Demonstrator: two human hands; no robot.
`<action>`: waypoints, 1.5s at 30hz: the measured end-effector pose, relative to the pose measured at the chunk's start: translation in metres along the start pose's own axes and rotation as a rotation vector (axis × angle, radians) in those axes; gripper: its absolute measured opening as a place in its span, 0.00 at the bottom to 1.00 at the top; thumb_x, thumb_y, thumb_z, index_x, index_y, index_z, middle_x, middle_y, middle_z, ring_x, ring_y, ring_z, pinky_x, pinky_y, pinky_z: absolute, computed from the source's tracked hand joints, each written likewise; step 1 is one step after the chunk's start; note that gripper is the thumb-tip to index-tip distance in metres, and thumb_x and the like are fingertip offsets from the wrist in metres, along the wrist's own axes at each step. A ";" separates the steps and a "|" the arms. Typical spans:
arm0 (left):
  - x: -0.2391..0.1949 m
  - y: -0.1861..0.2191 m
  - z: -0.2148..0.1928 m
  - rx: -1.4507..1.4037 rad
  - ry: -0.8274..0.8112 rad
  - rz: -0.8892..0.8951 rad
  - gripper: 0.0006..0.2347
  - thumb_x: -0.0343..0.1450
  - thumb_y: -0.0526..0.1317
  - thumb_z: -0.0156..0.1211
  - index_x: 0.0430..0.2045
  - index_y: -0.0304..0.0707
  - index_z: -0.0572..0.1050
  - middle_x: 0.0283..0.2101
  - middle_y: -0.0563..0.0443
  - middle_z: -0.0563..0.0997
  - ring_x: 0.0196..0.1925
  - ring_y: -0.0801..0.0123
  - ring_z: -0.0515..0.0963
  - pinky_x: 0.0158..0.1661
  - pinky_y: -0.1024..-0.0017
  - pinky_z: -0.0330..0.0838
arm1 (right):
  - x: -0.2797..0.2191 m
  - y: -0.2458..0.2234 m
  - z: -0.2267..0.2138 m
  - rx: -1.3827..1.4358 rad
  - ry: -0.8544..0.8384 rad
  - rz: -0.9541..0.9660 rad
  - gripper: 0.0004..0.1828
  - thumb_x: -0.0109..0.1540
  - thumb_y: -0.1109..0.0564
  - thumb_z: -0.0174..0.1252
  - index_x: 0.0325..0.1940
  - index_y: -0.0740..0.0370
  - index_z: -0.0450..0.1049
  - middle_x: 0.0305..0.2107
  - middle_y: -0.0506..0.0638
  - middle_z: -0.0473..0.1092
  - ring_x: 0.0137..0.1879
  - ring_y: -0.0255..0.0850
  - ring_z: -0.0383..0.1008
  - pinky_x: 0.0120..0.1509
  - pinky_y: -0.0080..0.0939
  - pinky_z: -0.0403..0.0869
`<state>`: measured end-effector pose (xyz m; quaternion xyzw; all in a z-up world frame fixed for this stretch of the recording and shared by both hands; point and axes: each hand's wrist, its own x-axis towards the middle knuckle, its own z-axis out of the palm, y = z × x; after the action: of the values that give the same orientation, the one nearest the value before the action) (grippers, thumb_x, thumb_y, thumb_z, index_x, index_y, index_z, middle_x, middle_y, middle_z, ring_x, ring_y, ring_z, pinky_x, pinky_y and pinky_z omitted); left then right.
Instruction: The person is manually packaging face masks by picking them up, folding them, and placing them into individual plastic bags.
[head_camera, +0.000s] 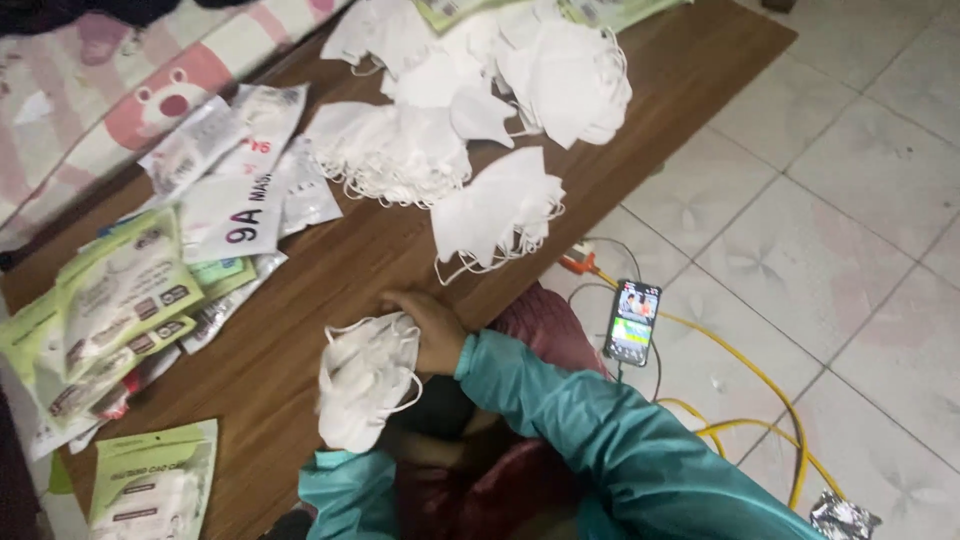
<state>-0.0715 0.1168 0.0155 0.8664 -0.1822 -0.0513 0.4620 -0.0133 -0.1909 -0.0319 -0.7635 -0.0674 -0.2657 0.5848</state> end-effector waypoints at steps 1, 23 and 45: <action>0.004 0.007 0.004 0.003 -0.009 -0.003 0.25 0.56 0.42 0.77 0.49 0.41 0.81 0.49 0.42 0.84 0.56 0.56 0.80 0.56 0.60 0.72 | -0.001 0.003 -0.001 0.000 0.005 0.011 0.45 0.51 0.51 0.72 0.69 0.65 0.63 0.50 0.66 0.71 0.58 0.64 0.73 0.65 0.61 0.72; 0.130 0.027 0.050 0.056 -0.047 0.034 0.21 0.61 0.36 0.70 0.50 0.41 0.79 0.51 0.44 0.82 0.53 0.58 0.81 0.54 0.67 0.73 | -0.011 0.019 0.005 -0.363 -0.173 -0.070 0.48 0.60 0.32 0.57 0.78 0.55 0.52 0.68 0.58 0.63 0.71 0.56 0.65 0.72 0.59 0.61; 0.141 -0.039 0.071 0.218 -0.190 0.218 0.31 0.64 0.44 0.63 0.61 0.46 0.58 0.65 0.49 0.61 0.66 0.66 0.59 0.65 0.69 0.50 | -0.005 -0.002 0.000 -0.295 -0.255 0.058 0.36 0.60 0.58 0.51 0.74 0.56 0.57 0.52 0.59 0.67 0.62 0.60 0.68 0.69 0.64 0.61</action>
<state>0.0519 0.0295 -0.0456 0.8778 -0.3221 -0.0624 0.3490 -0.0183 -0.1896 -0.0319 -0.8699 -0.0793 -0.1570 0.4608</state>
